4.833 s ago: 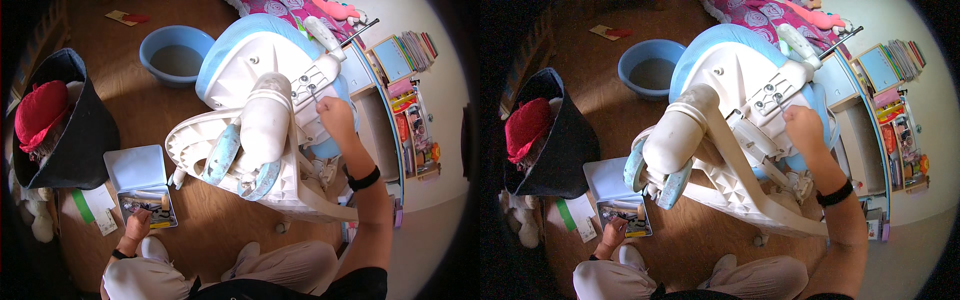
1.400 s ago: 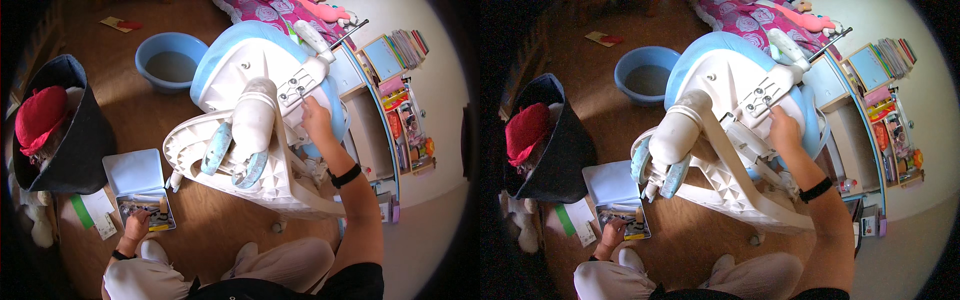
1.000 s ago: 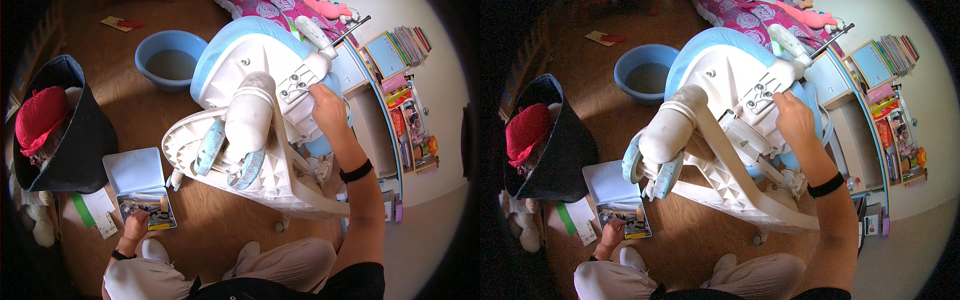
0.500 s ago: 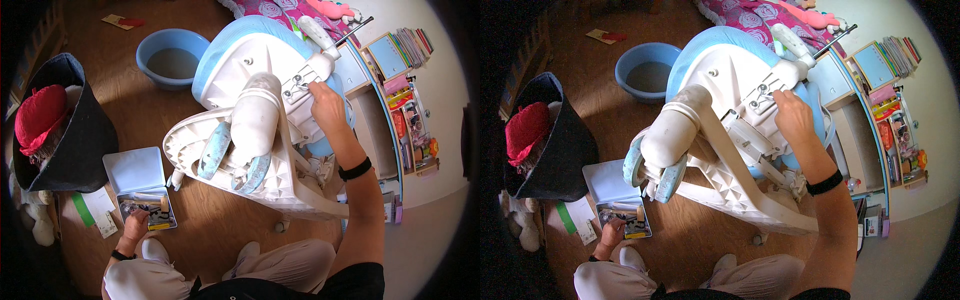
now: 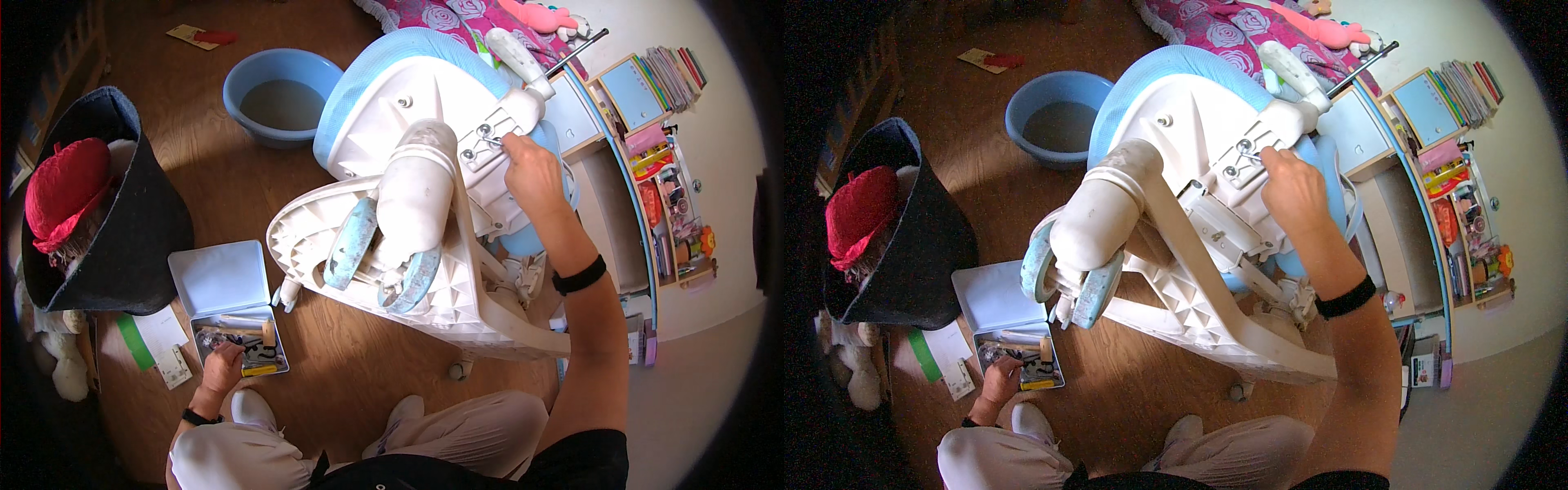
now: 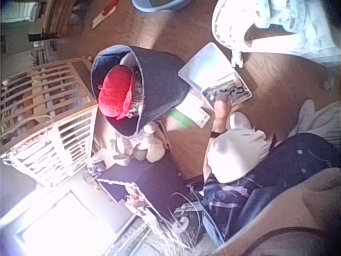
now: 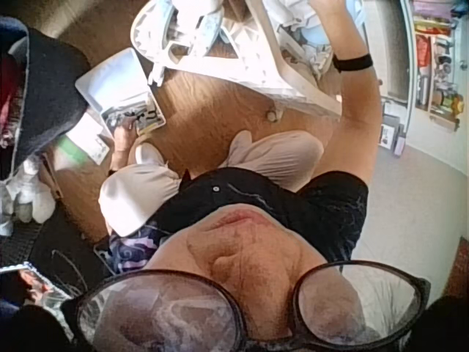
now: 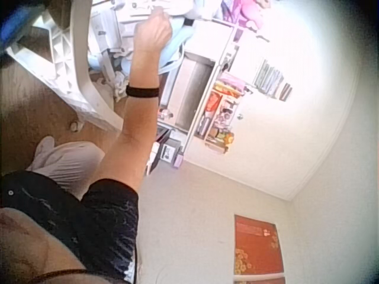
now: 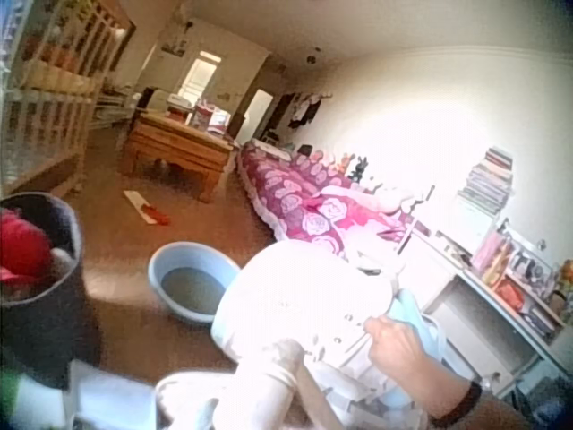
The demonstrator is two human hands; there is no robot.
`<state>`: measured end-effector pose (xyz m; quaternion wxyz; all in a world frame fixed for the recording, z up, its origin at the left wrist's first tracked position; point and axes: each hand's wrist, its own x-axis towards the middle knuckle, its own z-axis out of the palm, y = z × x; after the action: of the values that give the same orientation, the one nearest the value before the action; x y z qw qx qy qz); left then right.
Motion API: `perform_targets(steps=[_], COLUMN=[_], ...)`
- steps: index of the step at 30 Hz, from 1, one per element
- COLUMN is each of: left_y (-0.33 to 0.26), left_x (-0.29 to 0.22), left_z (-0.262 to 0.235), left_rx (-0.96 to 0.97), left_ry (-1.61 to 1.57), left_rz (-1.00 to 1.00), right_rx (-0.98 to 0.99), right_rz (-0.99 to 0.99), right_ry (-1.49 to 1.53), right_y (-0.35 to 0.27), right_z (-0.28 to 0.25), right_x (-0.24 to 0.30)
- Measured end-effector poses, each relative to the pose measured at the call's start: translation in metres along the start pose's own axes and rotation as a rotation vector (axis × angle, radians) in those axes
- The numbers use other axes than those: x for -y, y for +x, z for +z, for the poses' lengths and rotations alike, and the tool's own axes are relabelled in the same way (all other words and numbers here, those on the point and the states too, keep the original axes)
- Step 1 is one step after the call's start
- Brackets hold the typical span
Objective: The person opens a plastic toolkit, selects a screw and a screwdriver, and inserts the screw into the frame of a high chair before tightening it.
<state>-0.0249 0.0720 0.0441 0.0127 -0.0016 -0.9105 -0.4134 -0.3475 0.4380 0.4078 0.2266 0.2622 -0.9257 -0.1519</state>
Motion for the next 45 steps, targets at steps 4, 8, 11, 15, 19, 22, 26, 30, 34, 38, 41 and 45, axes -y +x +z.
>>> perform_targets(steps=[4,8,11,15,19,22,26,30,34,38,41,45], left_y=[0.001,0.002,0.002,0.0,0.0,0.0,-0.001,0.0,0.0,0.001,0.001,-0.001], left_x=[-0.001,-0.001,0.0,0.002,0.002,0.005,0.006,0.004,0.002,0.003,0.003,0.003], left_z=[-0.001,0.0,0.0,0.0,0.001,0.002,0.004,0.001,-0.003,-0.002,-0.002,-0.002], left_rx=[0.0,-0.004,-0.01,-0.002,0.005,0.006,-0.001,-0.005,-0.001,-0.005,-0.016,-0.01], left_ry=[0.005,0.011,0.0,0.004,0.004,-0.004,-0.005,-0.008,-0.012,-0.019,-0.009,-0.014], left_rz=[0.01,0.01,0.015,0.004,-0.012,0.004,0.001,0.009,-0.006,-0.003,-0.009,-0.009], right_rx=[0.047,0.103,0.058,0.039,0.043,-0.005,0.011,0.07,0.113,0.128,0.138,0.181], right_rz=[0.011,0.011,0.037,0.06,0.102,0.012,-0.095,-0.157,-0.172,-0.201,-0.236,-0.284], right_ry=[-0.037,-0.068,-0.049,0.091,0.208,0.183,0.161,0.099,0.053,0.057,0.015,-0.081], right_y=[-0.005,-0.009,-0.009,-0.001,0.007,0.016,0.02,0.019,0.022,0.034,0.038,0.043], right_z=[0.007,0.013,0.014,0.002,-0.006,-0.012,-0.015,-0.018,-0.025,-0.031,-0.034,-0.04], right_x=[0.003,0.003,0.0,0.005,0.004,0.008,0.0,-0.006,-0.005,-0.004,-0.001,0.002])
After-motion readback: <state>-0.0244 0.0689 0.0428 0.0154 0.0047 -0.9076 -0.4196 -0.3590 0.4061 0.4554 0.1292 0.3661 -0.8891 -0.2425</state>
